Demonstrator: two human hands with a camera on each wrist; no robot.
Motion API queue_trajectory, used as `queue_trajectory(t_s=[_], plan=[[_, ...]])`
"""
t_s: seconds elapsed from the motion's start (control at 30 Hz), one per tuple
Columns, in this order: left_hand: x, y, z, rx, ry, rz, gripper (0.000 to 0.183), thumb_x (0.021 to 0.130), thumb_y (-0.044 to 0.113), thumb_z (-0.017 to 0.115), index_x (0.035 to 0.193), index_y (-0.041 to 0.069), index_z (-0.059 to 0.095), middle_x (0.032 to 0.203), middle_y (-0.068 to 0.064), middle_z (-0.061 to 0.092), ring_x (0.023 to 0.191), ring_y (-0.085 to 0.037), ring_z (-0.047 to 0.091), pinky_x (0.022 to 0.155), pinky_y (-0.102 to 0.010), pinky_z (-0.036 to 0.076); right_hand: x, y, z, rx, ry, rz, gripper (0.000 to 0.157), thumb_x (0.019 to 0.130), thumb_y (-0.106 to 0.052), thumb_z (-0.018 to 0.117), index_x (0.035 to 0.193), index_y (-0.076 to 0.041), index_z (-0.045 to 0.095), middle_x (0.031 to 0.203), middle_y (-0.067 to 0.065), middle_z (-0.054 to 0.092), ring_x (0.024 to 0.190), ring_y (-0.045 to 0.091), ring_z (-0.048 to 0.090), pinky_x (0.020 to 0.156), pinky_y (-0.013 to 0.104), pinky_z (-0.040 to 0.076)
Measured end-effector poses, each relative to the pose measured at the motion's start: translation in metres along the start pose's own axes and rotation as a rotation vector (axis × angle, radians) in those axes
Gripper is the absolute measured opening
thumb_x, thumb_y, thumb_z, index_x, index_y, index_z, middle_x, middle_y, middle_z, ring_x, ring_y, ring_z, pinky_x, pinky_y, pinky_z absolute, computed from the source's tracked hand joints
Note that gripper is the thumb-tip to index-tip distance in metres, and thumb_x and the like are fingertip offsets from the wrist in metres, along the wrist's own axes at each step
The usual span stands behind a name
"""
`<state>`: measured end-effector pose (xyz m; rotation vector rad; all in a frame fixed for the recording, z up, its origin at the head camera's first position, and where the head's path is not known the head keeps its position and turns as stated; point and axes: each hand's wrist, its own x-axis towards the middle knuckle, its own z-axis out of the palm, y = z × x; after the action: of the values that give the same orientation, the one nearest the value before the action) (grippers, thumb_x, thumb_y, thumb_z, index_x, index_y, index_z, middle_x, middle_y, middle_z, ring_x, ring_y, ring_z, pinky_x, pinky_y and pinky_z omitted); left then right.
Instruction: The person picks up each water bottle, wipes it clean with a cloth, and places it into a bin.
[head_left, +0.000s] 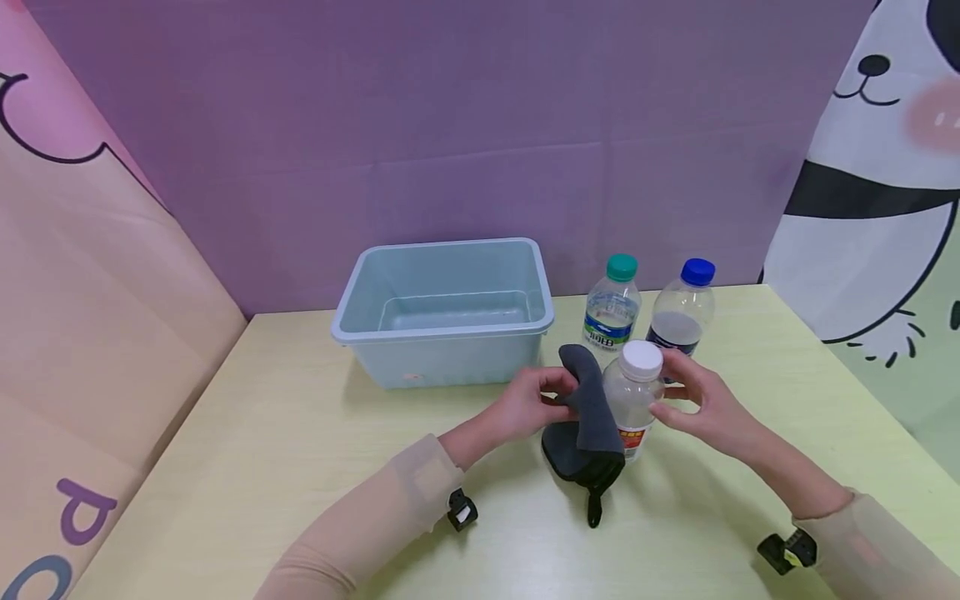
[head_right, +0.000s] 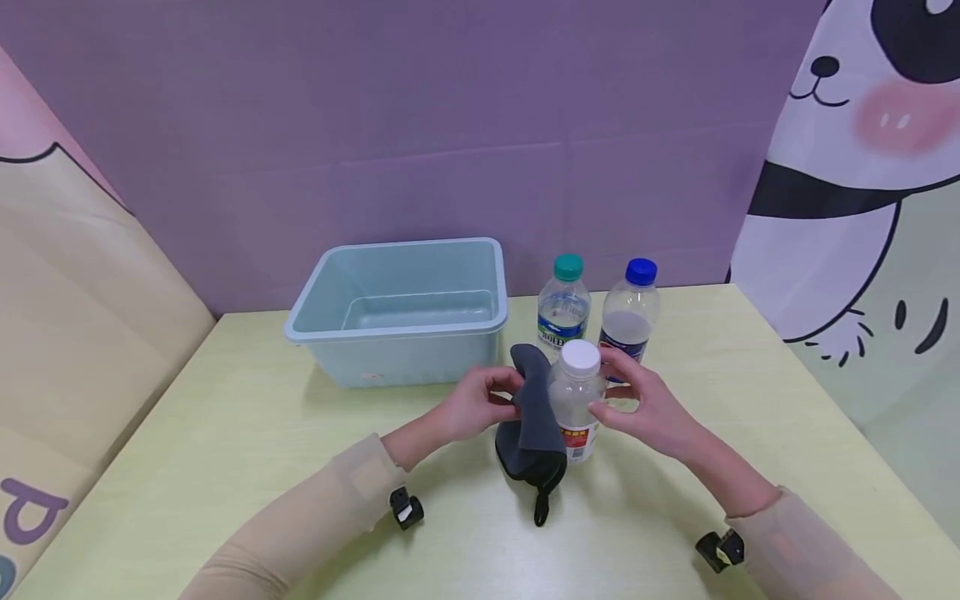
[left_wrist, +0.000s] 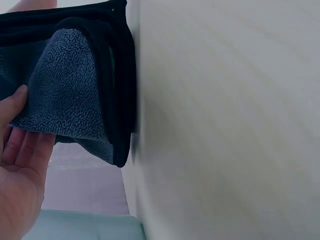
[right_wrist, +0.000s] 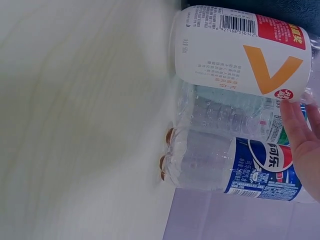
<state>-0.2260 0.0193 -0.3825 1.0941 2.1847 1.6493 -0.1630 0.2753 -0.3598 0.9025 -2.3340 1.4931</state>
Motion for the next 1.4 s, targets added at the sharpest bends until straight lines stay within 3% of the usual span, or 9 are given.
queue_trajectory(t_s=[0.3, 0.5, 0.77, 1.07, 1.4], plan=[[0.007, 0.020, -0.008, -0.057, 0.032, 0.083, 0.019, 0.082, -0.014, 0.067, 0.100, -0.008, 0.066, 0.097, -0.019, 0.066, 0.090, -0.016, 0.064, 0.082, -0.030, 0.055, 0.001, 0.000, 0.001, 0.010, -0.001, 0.010, 0.063, 0.081, 0.015, 0.062, 0.137, -0.011, 0.047, 0.124, -0.018, 0.053, 0.109, 0.000, 0.053, 0.084, 0.017, 0.048], [0.010, 0.031, -0.011, -0.088, 0.065, 0.111, 0.020, 0.084, -0.012, 0.068, 0.103, -0.008, 0.067, 0.100, -0.020, 0.066, 0.092, -0.015, 0.064, 0.083, -0.029, 0.055, 0.001, 0.000, 0.001, 0.020, -0.005, -0.008, 0.067, 0.081, 0.016, 0.061, 0.136, -0.019, 0.048, 0.122, -0.017, 0.054, 0.107, 0.001, 0.054, 0.084, 0.017, 0.048], [0.007, 0.020, -0.009, -0.033, 0.041, 0.077, 0.019, 0.084, -0.011, 0.068, 0.103, -0.007, 0.068, 0.099, -0.018, 0.068, 0.092, -0.017, 0.065, 0.081, -0.027, 0.055, 0.003, -0.002, 0.002, 0.011, -0.005, -0.002, 0.064, 0.081, 0.015, 0.061, 0.137, -0.014, 0.047, 0.124, -0.017, 0.053, 0.108, 0.001, 0.053, 0.084, 0.017, 0.048], [0.003, -0.002, -0.003, 0.054, -0.029, 0.046, 0.014, 0.082, -0.009, 0.071, 0.094, -0.004, 0.067, 0.092, -0.014, 0.068, 0.089, -0.011, 0.064, 0.085, -0.030, 0.053, 0.000, -0.001, 0.001, 0.015, 0.000, -0.010, 0.069, 0.081, 0.017, 0.060, 0.138, -0.020, 0.046, 0.126, -0.019, 0.052, 0.111, -0.001, 0.053, 0.084, 0.016, 0.048], [0.004, 0.011, -0.004, 0.009, -0.033, 0.041, 0.014, 0.084, -0.013, 0.067, 0.096, -0.006, 0.065, 0.095, -0.016, 0.066, 0.090, -0.015, 0.064, 0.082, -0.028, 0.054, -0.001, -0.002, 0.001, 0.017, -0.002, -0.004, 0.069, 0.081, 0.017, 0.060, 0.138, -0.018, 0.046, 0.126, -0.019, 0.052, 0.110, 0.000, 0.052, 0.084, 0.017, 0.048]])
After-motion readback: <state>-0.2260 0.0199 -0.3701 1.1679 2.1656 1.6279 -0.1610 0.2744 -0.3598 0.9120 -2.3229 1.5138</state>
